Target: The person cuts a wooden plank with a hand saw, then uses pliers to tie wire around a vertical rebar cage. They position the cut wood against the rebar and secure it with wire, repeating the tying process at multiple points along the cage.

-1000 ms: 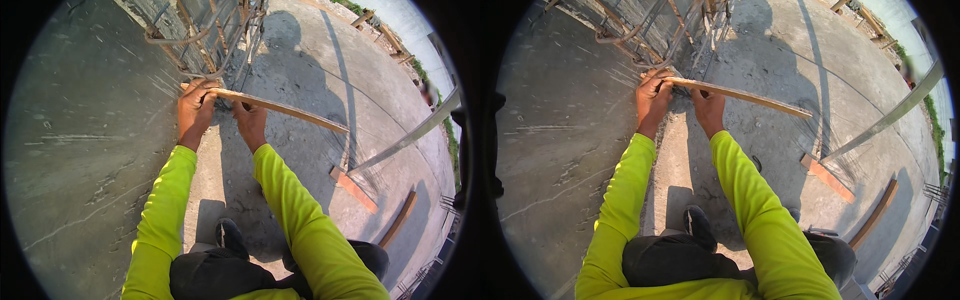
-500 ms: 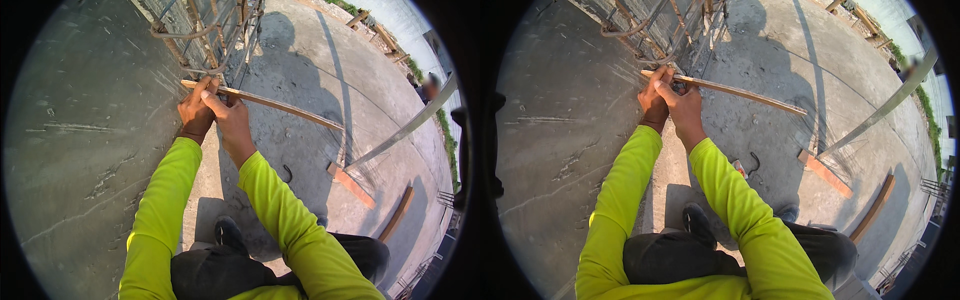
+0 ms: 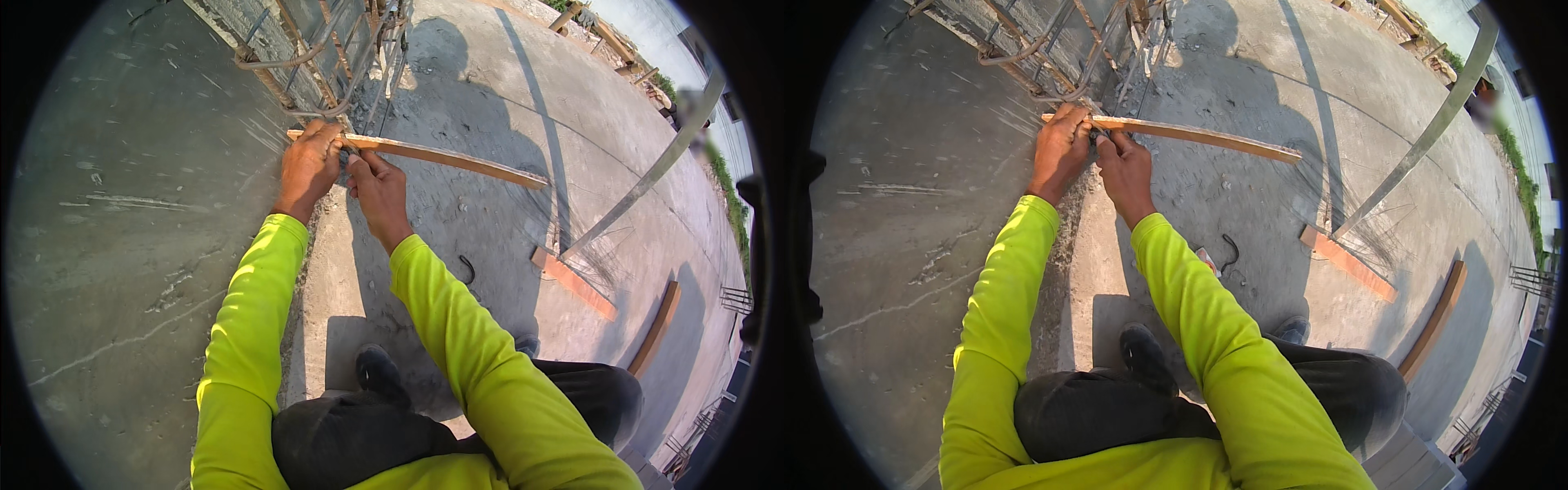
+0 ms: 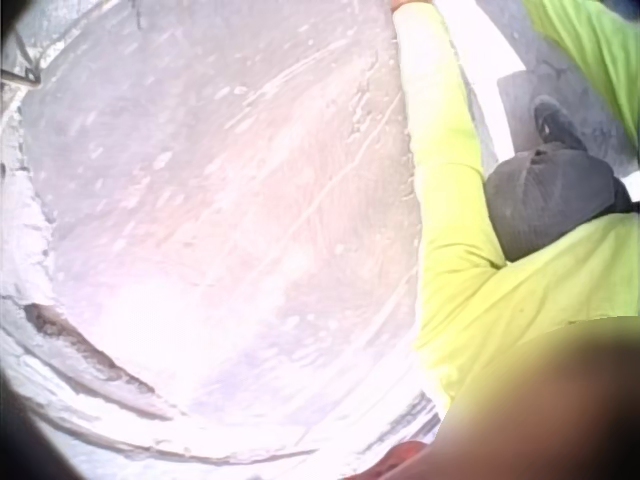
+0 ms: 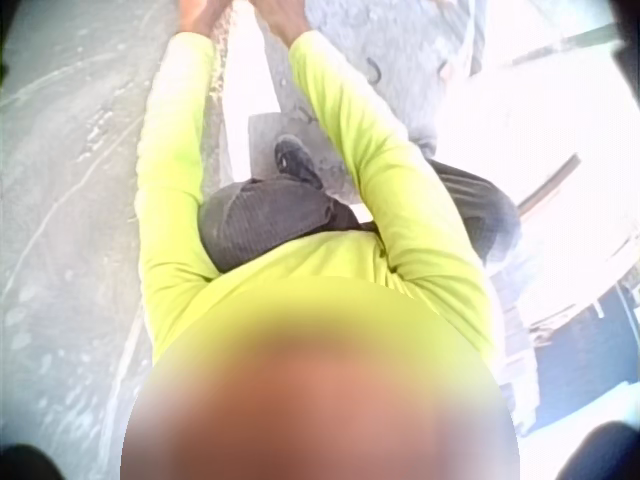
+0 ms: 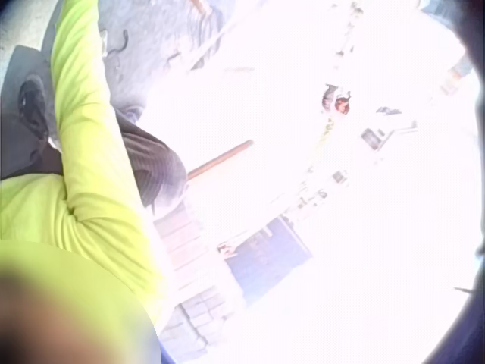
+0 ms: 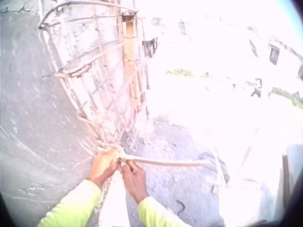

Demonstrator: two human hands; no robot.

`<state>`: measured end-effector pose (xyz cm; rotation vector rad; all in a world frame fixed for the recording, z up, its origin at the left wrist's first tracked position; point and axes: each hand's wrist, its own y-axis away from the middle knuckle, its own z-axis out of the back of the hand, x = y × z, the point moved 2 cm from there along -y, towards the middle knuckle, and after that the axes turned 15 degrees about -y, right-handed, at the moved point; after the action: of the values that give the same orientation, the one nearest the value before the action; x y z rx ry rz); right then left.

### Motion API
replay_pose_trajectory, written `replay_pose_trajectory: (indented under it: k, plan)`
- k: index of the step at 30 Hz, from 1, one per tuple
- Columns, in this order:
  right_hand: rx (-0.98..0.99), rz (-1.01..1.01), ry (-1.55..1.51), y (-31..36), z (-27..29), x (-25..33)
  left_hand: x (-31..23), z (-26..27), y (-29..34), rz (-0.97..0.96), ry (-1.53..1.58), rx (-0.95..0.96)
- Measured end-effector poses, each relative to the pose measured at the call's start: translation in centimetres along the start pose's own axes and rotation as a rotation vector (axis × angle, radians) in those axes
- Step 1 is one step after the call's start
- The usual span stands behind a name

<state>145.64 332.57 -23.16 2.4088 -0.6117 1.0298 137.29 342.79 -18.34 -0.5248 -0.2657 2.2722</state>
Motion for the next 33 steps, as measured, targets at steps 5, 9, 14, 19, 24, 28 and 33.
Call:
replay_pose_trajectory:
  k: [5, 9, 14, 19, 24, 28, 33]
  plan:
    - [-0.052, -0.014, -0.040, -0.1, 0.1, -0.3, 1.3, 0.2, -1.1, 0.047, 0.220, 0.165]
    - [-0.078, -0.014, -0.076, 0.3, -0.1, -0.7, 1.7, 0.3, -1.4, 0.115, 0.303, 0.294]
    - [-0.215, -0.117, -0.277, 2.0, -0.8, -2.1, 1.3, 0.5, -1.4, 0.262, 0.491, 0.378]
    - [-0.190, -0.129, -0.385, 2.8, -2.5, -2.5, 1.2, 0.9, -2.0, 0.176, 0.402, 0.455]
    - [-0.296, -0.222, -0.571, 3.0, -4.1, -2.3, 1.0, 1.6, -3.1, 0.116, 0.215, 0.462]
    - [-0.228, -0.279, -0.771, 3.1, -4.6, -2.1, 1.4, 1.4, -3.8, 0.198, 0.229, 0.639]
    - [-0.175, -0.273, -0.713, 3.0, -4.9, -1.5, 2.8, 0.3, -4.7, 0.152, 0.139, 0.661]
